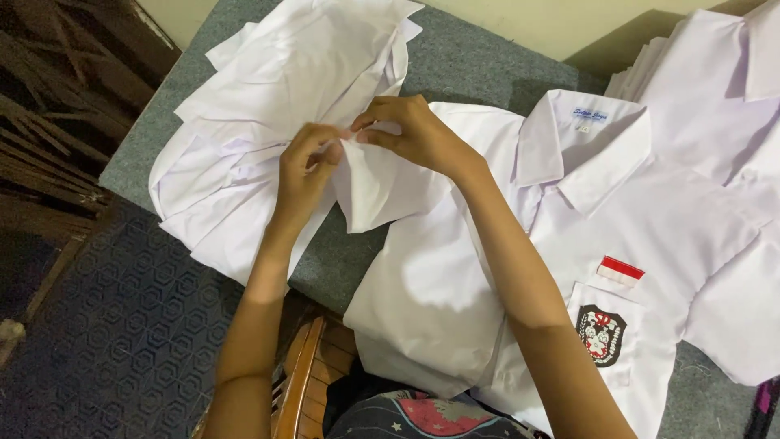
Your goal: The person adjusts the collar of a white short-sleeved shirt laid flat on a table, then proceeds to fasten the buttons down the front placket one by one. The shirt features a school emblem and a small flag patch on the chest pocket.
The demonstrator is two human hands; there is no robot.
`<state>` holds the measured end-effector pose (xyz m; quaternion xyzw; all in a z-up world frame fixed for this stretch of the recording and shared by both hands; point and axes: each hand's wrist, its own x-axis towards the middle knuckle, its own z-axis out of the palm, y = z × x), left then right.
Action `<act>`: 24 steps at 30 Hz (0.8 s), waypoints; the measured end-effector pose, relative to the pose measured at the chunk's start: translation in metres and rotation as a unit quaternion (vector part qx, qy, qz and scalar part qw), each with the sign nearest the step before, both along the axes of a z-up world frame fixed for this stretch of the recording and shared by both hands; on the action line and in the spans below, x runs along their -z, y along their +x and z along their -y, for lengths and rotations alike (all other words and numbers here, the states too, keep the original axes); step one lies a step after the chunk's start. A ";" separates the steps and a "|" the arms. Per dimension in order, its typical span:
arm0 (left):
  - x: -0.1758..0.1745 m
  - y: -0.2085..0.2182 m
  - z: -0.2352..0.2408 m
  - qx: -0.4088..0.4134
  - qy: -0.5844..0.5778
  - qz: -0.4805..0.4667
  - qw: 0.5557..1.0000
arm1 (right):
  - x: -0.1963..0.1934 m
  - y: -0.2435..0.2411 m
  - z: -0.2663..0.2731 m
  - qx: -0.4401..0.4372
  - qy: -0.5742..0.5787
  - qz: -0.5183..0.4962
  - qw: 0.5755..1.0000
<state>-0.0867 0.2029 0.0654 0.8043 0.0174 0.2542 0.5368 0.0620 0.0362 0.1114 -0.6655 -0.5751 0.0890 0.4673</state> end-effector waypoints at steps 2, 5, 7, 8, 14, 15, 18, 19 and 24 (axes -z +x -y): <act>-0.001 0.001 0.001 -0.019 0.017 0.022 0.999 | 0.001 -0.002 0.000 -0.001 0.005 0.001 1.000; 0.003 0.003 -0.002 -0.042 -0.003 0.058 0.997 | 0.008 0.001 -0.001 0.002 0.013 -0.003 1.000; 0.005 0.004 -0.003 -0.047 -0.039 0.075 0.995 | 0.010 0.005 -0.002 0.007 0.018 -0.006 1.000; 0.004 0.002 -0.002 -0.024 -0.076 0.066 0.995 | 0.010 0.005 -0.001 0.008 0.019 -0.008 1.000; -0.008 -0.004 0.002 0.005 -0.161 -0.021 0.987 | 0.006 0.002 -0.003 0.024 0.030 0.009 0.999; -0.005 -0.004 0.001 0.013 -0.148 -0.029 0.989 | 0.003 -0.001 -0.004 0.028 0.034 0.019 0.999; 0.007 0.000 0.001 -0.061 -0.086 -0.033 0.994 | 0.005 -0.004 -0.006 0.037 0.030 0.038 0.998; 0.006 0.000 0.000 -0.062 -0.087 -0.033 0.994 | 0.005 -0.004 -0.006 0.036 0.030 0.038 0.998; 0.002 -0.001 -0.008 -0.108 -0.067 -0.013 0.992 | 0.006 -0.001 -0.005 0.059 0.032 0.028 0.997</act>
